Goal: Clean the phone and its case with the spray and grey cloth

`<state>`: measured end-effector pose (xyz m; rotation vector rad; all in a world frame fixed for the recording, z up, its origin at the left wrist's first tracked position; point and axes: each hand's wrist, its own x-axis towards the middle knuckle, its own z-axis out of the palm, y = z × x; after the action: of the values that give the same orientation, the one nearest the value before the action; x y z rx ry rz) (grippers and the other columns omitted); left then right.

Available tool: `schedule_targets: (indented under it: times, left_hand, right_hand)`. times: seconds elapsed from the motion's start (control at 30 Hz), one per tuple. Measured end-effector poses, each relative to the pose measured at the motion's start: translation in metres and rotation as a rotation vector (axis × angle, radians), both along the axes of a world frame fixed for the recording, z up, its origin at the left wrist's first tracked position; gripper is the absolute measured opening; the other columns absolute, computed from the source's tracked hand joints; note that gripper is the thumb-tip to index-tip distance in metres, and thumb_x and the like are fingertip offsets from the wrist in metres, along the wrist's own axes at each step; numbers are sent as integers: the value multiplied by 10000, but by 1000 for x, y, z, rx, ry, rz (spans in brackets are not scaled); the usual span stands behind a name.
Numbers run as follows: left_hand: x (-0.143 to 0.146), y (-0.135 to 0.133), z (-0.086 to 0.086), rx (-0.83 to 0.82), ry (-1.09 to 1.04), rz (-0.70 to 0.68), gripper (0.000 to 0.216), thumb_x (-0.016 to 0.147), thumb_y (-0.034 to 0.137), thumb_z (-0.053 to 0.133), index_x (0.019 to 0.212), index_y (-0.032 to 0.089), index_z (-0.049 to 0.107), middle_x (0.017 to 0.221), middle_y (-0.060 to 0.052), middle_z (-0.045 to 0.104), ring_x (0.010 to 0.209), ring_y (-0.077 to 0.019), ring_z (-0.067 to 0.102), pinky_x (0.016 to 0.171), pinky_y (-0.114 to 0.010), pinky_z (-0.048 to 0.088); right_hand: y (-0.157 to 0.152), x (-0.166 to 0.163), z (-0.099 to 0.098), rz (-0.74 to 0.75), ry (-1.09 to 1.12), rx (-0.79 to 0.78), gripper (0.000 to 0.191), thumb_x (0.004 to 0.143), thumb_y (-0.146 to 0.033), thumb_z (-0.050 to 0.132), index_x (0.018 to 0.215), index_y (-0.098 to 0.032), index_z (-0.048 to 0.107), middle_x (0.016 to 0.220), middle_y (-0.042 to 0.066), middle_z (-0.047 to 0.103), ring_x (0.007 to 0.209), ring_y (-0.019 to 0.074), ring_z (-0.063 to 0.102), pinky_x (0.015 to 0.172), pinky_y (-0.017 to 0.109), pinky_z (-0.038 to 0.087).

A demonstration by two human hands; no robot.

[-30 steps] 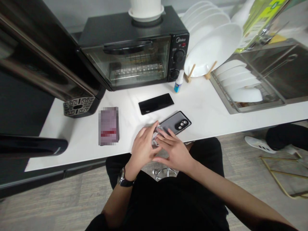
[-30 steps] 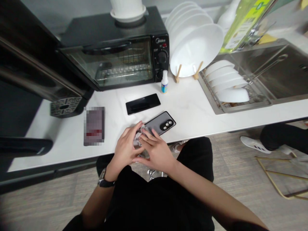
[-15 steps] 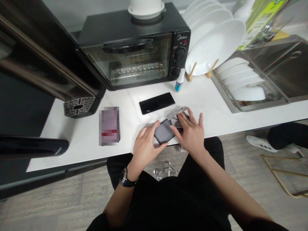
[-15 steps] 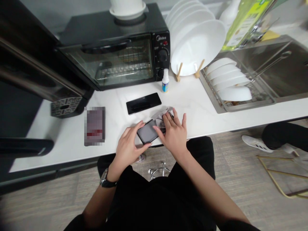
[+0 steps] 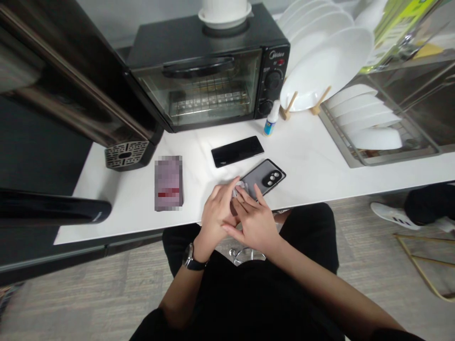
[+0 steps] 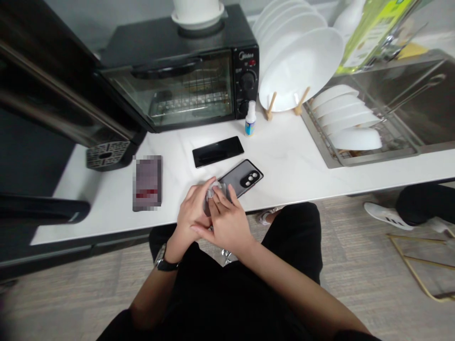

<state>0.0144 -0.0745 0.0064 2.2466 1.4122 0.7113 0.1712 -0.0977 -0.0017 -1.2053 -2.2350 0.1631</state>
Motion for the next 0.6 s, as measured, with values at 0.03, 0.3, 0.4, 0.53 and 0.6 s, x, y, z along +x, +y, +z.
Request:
schedule_targets:
  times: [0.03,0.3,0.4,0.53,0.6]
  left_hand:
    - [0,-1,0,-12,-3,7,827,855,127,673,1619,234,374,1484,-95,624,1277,-287,588,1090,-440,547]
    - [6,-5,6,6,44,15,844,879,298,802,1606,253,375,1493,-97,610,1333,-314,558,1146,-484,498]
    - [7,-5,6,16,64,18,827,902,420,801,1596,253,383,1461,-110,633,1328,-329,571,1134,-501,500]
    - [8,-5,7,28,84,21,822,903,415,808,1587,242,388,1461,-113,640,1326,-314,575,1135,-479,499]
    - [8,-5,7,35,87,11,809,907,399,805,1583,241,389,1467,-113,639,1327,-310,576,1139,-476,496]
  right_hand:
    - [-1,4,1,22,12,-10,623,1044,-572,509,1264,-32,727,1249,234,774,1433,347,589,1342,587,234]
    - [-13,55,10,61,2,-43,475,1061,-585,525,1275,-219,739,1222,77,813,1472,318,556,1332,642,208]
    - [-12,71,10,44,-63,-20,491,1041,-613,552,1302,-241,737,1263,68,800,1488,324,537,1327,639,224]
    - [5,104,12,-73,-150,31,507,1038,-639,537,1303,-258,741,1290,46,792,1511,338,505,1331,639,198]
    - [14,121,13,-141,-183,51,512,1047,-639,516,1306,-257,738,1283,46,794,1526,348,484,1327,658,184]
